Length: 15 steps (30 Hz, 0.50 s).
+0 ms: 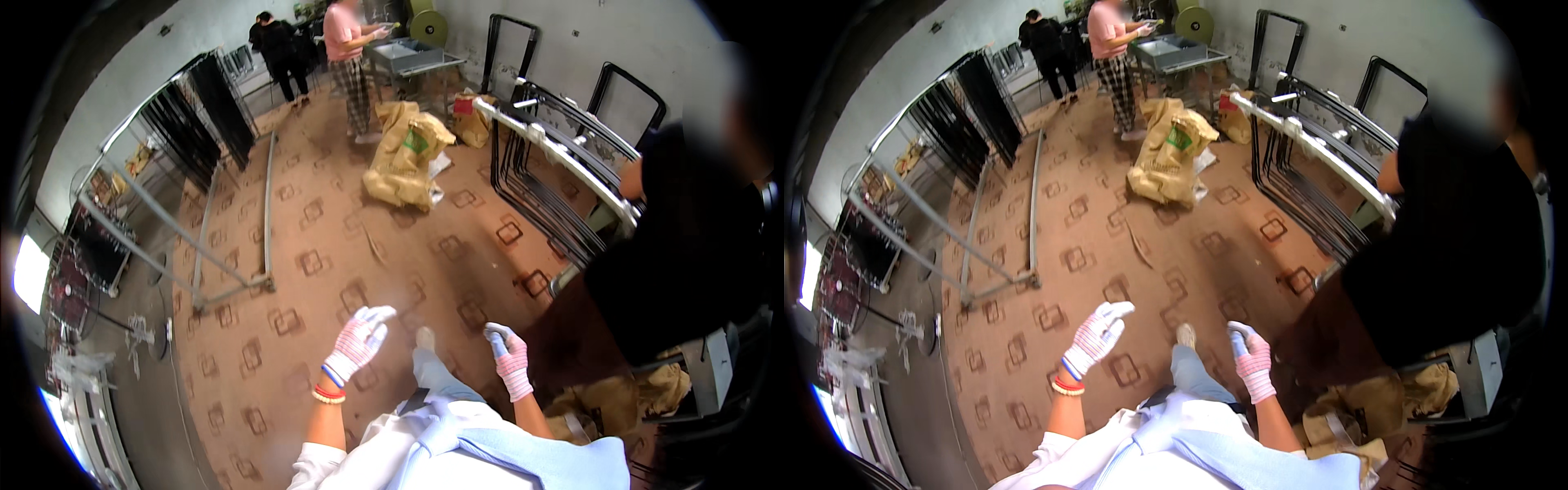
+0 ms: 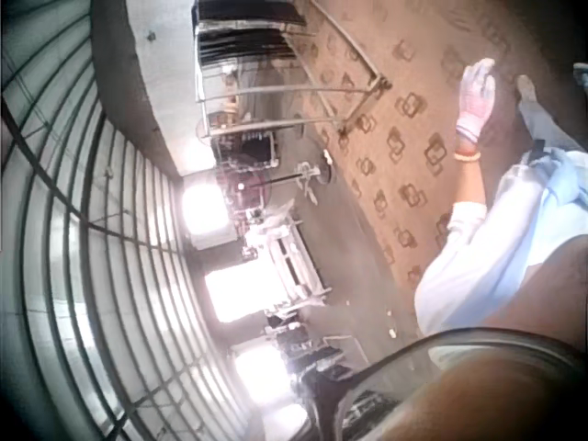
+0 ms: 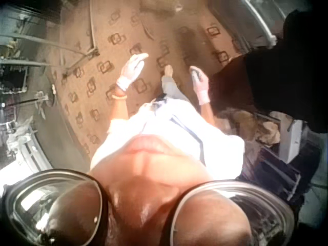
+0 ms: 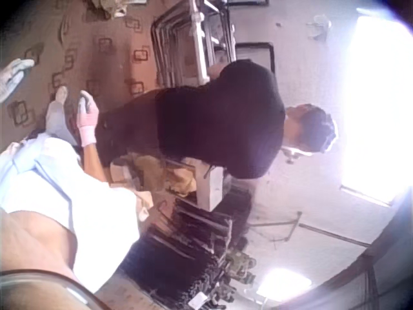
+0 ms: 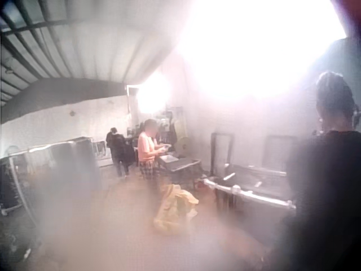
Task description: The person walks through a workshop area and approaches a metal bin filled with small black components. They use gloved hands to pick up, inspect, and sort the components within the bin, occasionally moving them between hands.
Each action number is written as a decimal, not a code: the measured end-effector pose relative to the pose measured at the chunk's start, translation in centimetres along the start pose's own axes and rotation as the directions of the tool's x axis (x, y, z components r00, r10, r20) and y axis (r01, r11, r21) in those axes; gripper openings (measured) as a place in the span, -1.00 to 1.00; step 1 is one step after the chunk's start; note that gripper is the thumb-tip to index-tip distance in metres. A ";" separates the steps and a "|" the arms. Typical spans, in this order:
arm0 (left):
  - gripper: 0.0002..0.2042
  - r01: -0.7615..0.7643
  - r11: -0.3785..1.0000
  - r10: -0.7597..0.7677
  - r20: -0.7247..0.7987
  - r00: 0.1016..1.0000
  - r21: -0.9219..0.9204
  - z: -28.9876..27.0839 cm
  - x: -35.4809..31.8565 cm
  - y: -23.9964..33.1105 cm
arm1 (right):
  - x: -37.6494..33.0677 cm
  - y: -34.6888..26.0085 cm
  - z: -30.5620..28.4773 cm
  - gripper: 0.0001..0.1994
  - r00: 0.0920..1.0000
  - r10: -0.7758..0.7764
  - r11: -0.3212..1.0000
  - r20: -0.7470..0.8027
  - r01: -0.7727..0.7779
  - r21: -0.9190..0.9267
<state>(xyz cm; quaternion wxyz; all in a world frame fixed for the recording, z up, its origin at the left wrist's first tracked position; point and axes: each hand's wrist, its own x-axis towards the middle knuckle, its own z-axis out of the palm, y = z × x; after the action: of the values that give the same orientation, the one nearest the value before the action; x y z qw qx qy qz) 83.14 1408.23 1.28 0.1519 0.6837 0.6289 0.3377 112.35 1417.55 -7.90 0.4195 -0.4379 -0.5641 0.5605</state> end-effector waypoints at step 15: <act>-0.70 0.438 0.895 -0.443 -0.054 0.895 -0.082 -8.5 21.0 -27.0 | 41.0 -11.0 22.3 -0.72 0.780 -0.370 0.733 0.505 0.579 -0.357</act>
<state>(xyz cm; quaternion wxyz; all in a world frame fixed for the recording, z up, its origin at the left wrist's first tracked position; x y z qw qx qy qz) 56.76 1430.97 -3.93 0.2248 0.5055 0.7606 0.3396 79.71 1451.33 1.92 0.3000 -0.2426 -0.8557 0.3449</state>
